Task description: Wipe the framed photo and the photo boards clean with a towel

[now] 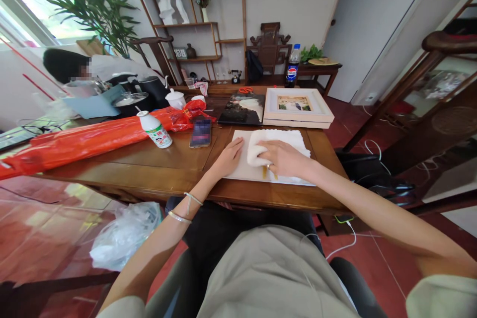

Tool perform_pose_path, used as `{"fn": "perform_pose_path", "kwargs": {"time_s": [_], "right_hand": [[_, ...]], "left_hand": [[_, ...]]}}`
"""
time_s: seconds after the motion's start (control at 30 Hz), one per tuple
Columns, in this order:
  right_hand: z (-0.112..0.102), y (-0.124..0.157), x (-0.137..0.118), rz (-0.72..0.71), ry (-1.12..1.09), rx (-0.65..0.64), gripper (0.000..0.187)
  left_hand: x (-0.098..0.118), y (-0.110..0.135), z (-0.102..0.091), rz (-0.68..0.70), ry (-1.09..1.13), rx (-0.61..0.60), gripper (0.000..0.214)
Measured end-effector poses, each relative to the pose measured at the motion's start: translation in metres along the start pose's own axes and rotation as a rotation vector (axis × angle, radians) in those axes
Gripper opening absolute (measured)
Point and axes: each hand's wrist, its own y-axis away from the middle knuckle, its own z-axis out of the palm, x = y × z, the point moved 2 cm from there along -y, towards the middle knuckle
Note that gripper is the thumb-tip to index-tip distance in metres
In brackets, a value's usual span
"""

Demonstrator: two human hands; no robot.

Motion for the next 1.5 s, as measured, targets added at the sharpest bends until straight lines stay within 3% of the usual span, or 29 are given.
{"fn": "perform_pose_path", "kwargs": {"time_s": [0.13,0.2,0.27,0.37,0.47,0.53,0.63,0.8,0.87,0.93,1.1,1.2,1.3,1.4,1.5], "right_hand": [[0.011,-0.027,0.025,0.086,0.027,0.048,0.034],[0.015,-0.033,0.025,0.101,0.057,0.041,0.031],[0.019,-0.032,0.010,0.053,0.094,0.009,0.027],[0.022,-0.016,-0.032,-0.068,0.128,-0.005,0.026],[0.019,0.005,-0.072,-0.125,0.118,0.016,0.024],[0.016,0.013,-0.084,-0.137,0.094,0.014,0.025],[0.011,0.008,-0.072,-0.102,0.041,0.000,0.028],[0.011,-0.026,-0.021,0.073,0.064,-0.014,0.032],[0.013,-0.034,-0.018,0.113,0.110,-0.005,0.031],[0.016,-0.034,-0.032,0.118,0.166,0.014,0.027],[0.017,-0.015,-0.096,0.032,0.278,0.049,0.022],[0.011,-0.006,-0.108,-0.030,0.203,0.017,0.018],[0.004,-0.005,-0.085,-0.014,0.057,-0.017,0.026],[0.000,-0.015,-0.040,0.065,-0.003,-0.087,0.045],[0.001,-0.037,0.002,0.183,-0.022,-0.135,0.049]], "left_hand": [[0.000,0.000,0.001,0.011,0.015,0.003,0.046],[0.002,0.000,0.000,0.016,0.027,0.012,0.045],[0.004,0.000,-0.001,0.033,0.047,0.010,0.044],[0.005,0.000,-0.004,0.056,0.082,-0.013,0.041],[0.002,0.000,-0.007,0.010,0.106,-0.018,0.041],[-0.001,-0.001,-0.009,-0.022,0.116,-0.011,0.041],[-0.002,-0.003,-0.011,-0.028,0.124,0.000,0.039],[0.000,-0.005,-0.012,0.038,0.102,0.021,0.037],[-0.001,-0.005,-0.012,0.048,0.101,0.028,0.037],[-0.003,-0.005,-0.012,0.050,0.112,0.032,0.035],[-0.009,-0.005,-0.010,0.019,0.112,0.062,0.035],[-0.008,-0.003,-0.009,0.019,0.089,0.056,0.036],[-0.005,-0.002,-0.008,0.028,0.069,0.053,0.036],[-0.001,-0.002,-0.009,0.068,0.049,0.051,0.037],[0.003,-0.003,-0.009,0.084,0.037,0.075,0.037]]}}
